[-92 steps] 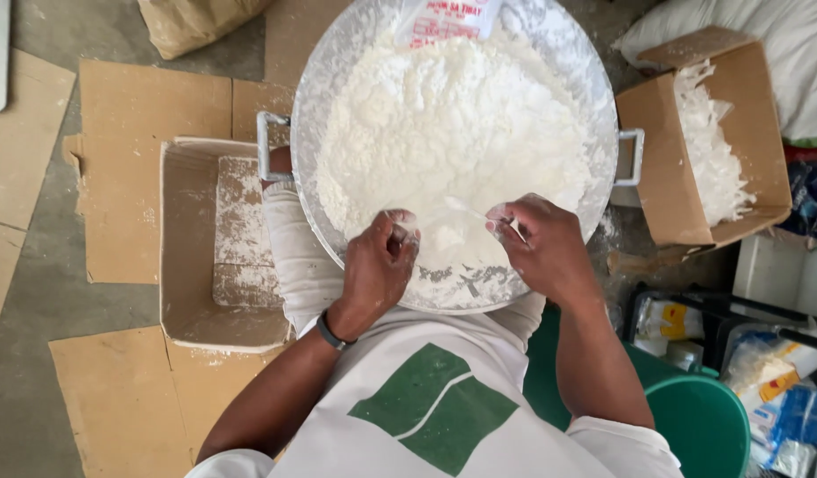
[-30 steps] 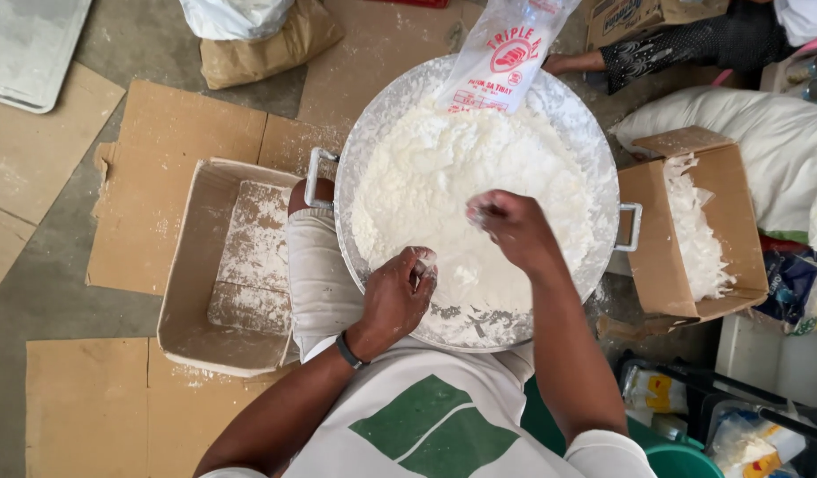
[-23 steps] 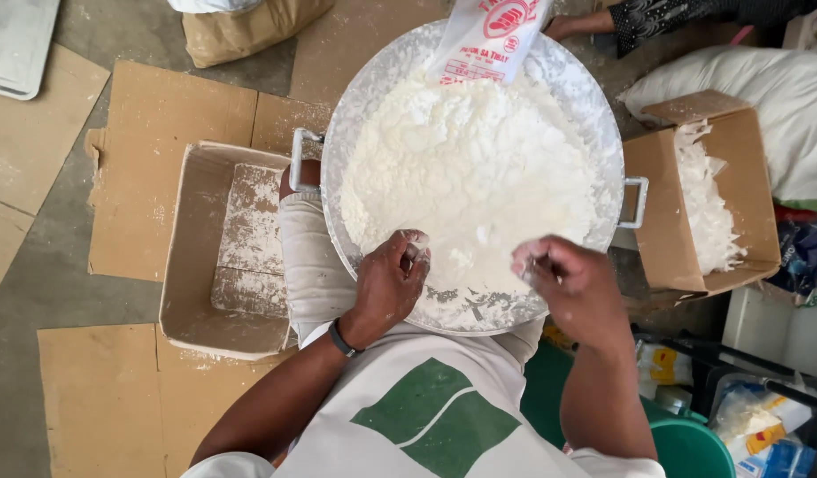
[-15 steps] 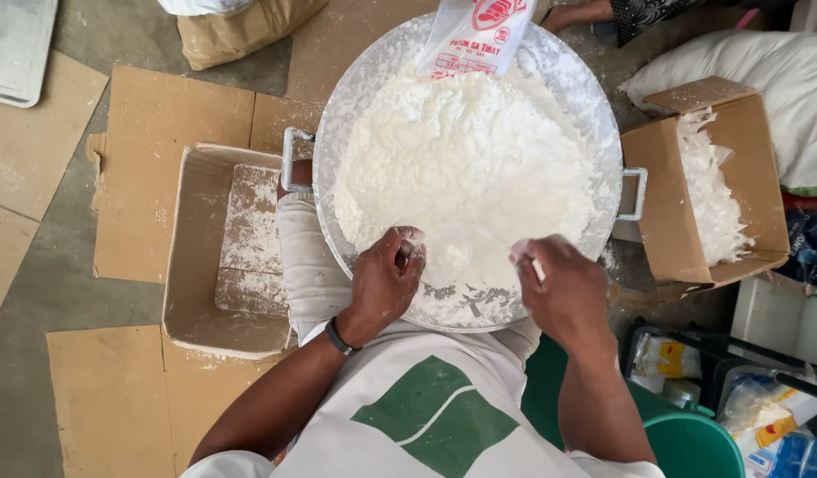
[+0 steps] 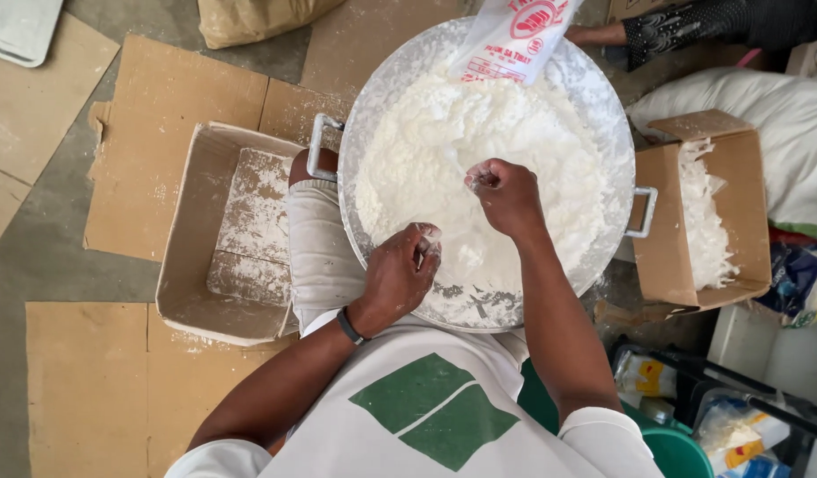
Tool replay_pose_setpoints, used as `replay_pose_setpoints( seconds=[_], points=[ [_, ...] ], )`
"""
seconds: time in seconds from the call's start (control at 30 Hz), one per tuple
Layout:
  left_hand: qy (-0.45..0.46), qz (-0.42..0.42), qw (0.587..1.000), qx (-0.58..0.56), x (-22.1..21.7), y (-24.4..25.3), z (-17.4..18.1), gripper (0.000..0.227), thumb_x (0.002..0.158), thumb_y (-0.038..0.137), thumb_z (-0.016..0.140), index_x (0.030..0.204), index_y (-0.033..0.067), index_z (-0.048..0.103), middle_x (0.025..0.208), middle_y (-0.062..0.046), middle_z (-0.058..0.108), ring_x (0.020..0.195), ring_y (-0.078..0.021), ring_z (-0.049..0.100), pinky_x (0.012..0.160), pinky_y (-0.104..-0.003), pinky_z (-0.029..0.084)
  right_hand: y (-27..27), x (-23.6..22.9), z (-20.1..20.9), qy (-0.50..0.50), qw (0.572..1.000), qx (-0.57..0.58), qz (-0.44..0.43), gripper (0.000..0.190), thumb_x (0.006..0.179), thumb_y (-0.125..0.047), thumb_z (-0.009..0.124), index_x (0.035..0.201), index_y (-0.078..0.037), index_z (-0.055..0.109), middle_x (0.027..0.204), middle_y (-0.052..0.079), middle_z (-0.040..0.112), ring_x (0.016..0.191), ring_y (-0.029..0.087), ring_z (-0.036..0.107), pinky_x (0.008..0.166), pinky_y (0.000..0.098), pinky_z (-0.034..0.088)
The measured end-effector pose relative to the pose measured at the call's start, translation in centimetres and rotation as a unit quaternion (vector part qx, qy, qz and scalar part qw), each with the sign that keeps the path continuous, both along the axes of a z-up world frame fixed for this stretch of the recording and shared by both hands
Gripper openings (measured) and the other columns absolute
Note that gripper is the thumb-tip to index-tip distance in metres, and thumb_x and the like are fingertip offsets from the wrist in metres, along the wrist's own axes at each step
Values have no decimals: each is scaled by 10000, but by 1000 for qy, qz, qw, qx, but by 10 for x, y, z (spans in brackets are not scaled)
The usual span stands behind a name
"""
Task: The person scoops white powder from a large metal bowl into small plastic pouches using a small scoop. They hold the pouch open with one hand while filling it with the other, then place the filled pouch into a cardboard box.
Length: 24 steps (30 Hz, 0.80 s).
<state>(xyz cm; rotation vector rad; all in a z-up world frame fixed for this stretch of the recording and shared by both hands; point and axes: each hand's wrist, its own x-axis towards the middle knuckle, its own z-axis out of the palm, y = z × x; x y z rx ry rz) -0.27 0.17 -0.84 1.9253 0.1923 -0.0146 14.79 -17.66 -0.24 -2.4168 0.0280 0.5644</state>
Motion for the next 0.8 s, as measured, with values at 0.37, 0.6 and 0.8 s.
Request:
replay_pose_setpoints(
  seconds=[0.37, 0.6, 0.8],
  points=[
    [-9, -20, 1000, 12, 1, -3, 0, 194, 930, 211, 655, 1096, 114, 687, 714, -99, 681, 703, -339, 687, 645, -464, 552, 10, 17, -48, 38, 993, 110, 12, 173, 863, -170, 749, 1014, -92, 784, 796, 60, 737, 728, 153, 657, 698, 348, 551],
    [24, -12, 1000, -3, 2, 1, 12, 209, 930, 223, 658, 1103, 109, 684, 764, -119, 697, 748, -361, 692, 683, -500, 543, -29, -41, 66, -9, 974, 222, 35, 102, 927, -81, 778, 991, -10, 742, 750, 128, 670, 761, 112, 550, 679, 332, 548],
    [20, 18, 1000, -12, 0, -2, 12, 223, 934, 197, 646, 1139, 120, 688, 736, -101, 685, 667, -294, 682, 636, -412, 549, -48, -91, 109, -68, 986, -56, 142, 85, 902, -123, 721, 969, -86, 758, 833, 145, 732, 686, 339, 704, 612, 435, 565]
  ],
)
